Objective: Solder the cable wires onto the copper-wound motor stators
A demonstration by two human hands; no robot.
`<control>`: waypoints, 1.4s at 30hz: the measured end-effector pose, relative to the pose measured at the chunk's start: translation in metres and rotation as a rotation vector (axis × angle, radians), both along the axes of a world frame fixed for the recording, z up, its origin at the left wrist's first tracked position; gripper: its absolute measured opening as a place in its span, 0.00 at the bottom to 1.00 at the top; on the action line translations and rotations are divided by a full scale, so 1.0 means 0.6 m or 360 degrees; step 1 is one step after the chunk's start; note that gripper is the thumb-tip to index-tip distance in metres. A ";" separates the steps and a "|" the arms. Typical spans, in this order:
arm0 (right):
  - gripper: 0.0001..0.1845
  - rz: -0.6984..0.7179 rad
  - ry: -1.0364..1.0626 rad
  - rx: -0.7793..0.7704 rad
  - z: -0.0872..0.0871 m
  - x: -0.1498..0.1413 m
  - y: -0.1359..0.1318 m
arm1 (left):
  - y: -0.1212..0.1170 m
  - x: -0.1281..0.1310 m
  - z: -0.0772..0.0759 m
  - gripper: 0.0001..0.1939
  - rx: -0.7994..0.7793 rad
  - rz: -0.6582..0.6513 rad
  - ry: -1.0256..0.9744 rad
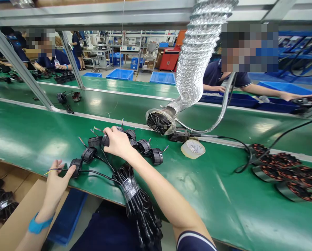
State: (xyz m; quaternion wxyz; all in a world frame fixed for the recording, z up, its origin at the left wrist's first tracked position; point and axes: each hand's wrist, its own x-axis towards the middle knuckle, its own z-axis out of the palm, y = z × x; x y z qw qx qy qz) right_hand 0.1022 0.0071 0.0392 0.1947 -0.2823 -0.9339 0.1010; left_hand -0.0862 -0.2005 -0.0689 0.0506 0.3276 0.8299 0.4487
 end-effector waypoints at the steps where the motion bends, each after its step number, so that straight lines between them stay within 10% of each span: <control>1: 0.27 -0.0074 0.0174 -0.0030 0.007 0.012 -0.001 | 0.010 -0.003 0.005 0.45 -0.0017 -0.0012 -0.0054; 6: 0.25 -0.0336 0.0983 -0.0119 0.027 0.061 -0.020 | 0.051 -0.014 0.043 0.34 -0.0415 -0.0258 0.0393; 10: 0.28 -0.0434 0.1325 -0.0181 0.029 0.092 -0.044 | 0.050 -0.004 0.075 0.34 -0.0867 -0.0010 0.1043; 13: 0.32 -0.0487 0.1665 -0.0127 0.026 0.108 -0.058 | 0.053 0.017 0.091 0.28 -0.0642 0.0046 0.1420; 19: 0.35 -0.0565 0.2139 -0.0117 0.010 0.108 -0.077 | 0.152 0.093 0.122 0.21 -0.0100 -0.0501 0.1632; 26: 0.38 -0.0557 0.2043 -0.0124 0.016 0.131 -0.099 | 0.230 0.105 0.097 0.27 -0.0419 -0.0996 0.1619; 36: 0.43 -0.0519 0.1641 -0.0059 0.026 0.112 -0.090 | 0.190 0.084 0.111 0.28 -0.0530 -0.0376 0.1358; 42: 0.41 0.0072 0.0807 -0.0546 0.005 0.018 -0.026 | 0.188 0.074 0.108 0.37 -0.0783 -0.0324 0.1266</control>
